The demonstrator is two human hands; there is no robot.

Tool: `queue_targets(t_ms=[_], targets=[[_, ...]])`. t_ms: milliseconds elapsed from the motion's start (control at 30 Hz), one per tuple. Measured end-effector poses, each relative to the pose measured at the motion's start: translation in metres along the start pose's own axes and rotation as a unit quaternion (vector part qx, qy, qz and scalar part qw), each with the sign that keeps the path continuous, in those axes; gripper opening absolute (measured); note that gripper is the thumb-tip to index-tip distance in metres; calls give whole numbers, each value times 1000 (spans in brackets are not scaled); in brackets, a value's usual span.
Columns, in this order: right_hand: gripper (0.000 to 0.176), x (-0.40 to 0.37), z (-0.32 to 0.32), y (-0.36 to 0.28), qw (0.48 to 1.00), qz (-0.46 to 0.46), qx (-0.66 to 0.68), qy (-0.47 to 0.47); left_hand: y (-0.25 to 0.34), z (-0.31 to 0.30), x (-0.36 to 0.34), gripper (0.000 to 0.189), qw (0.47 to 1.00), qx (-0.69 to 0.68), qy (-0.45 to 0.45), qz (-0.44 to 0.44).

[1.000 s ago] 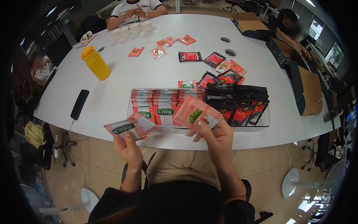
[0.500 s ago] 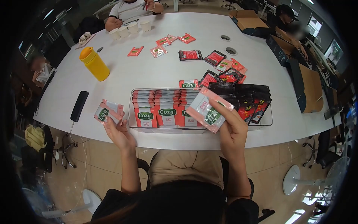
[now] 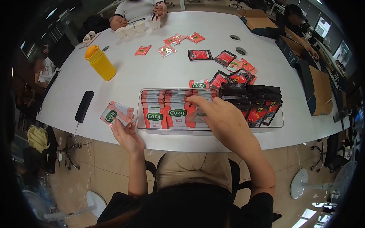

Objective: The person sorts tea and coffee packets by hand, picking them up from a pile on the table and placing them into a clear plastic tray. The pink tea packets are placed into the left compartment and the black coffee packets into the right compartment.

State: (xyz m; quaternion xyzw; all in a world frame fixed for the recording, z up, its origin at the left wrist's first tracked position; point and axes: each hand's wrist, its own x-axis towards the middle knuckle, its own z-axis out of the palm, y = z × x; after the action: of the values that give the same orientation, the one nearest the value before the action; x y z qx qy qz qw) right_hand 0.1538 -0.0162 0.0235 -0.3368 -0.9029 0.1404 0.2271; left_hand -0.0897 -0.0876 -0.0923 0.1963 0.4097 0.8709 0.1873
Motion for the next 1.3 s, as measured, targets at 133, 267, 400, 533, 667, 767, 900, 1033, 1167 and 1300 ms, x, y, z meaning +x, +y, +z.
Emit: queue_targets(t_ms=[133,267,400,533,667,767,900,1033,1167,1300], targets=[[53,8,-3,3,989,-49,-114,-76,1,1,-1,36,1000,-15,-1,-5],[40,17,3,1,982,-111,-154,-22,2,2,-1,34,1000,-14,6,-10],[42,22,10,3,973,-98,-205,-27,0,-2,0,34,1000,-19,-9,-12],[47,23,12,3,971,-89,-218,-24,-1,-3,0,34,1000,-25,-10,-11],[51,21,11,2,972,-85,-218,-11,0,-2,0,34,1000,-24,-7,-15],[50,19,8,0,979,-77,-190,0,-1,-4,0,34,1000,-18,-18,-15],[49,14,8,-2,986,-67,-149,35,4,3,-3,35,999,-3,-38,21],[50,14,14,-6,984,-122,-84,98,10,4,-7,32,995,34,-28,90],[50,16,17,-28,975,-175,60,120,26,5,-20,36,983,65,-77,155],[54,13,21,-47,960,-151,227,68,39,2,-40,35,951,112,-229,173]])
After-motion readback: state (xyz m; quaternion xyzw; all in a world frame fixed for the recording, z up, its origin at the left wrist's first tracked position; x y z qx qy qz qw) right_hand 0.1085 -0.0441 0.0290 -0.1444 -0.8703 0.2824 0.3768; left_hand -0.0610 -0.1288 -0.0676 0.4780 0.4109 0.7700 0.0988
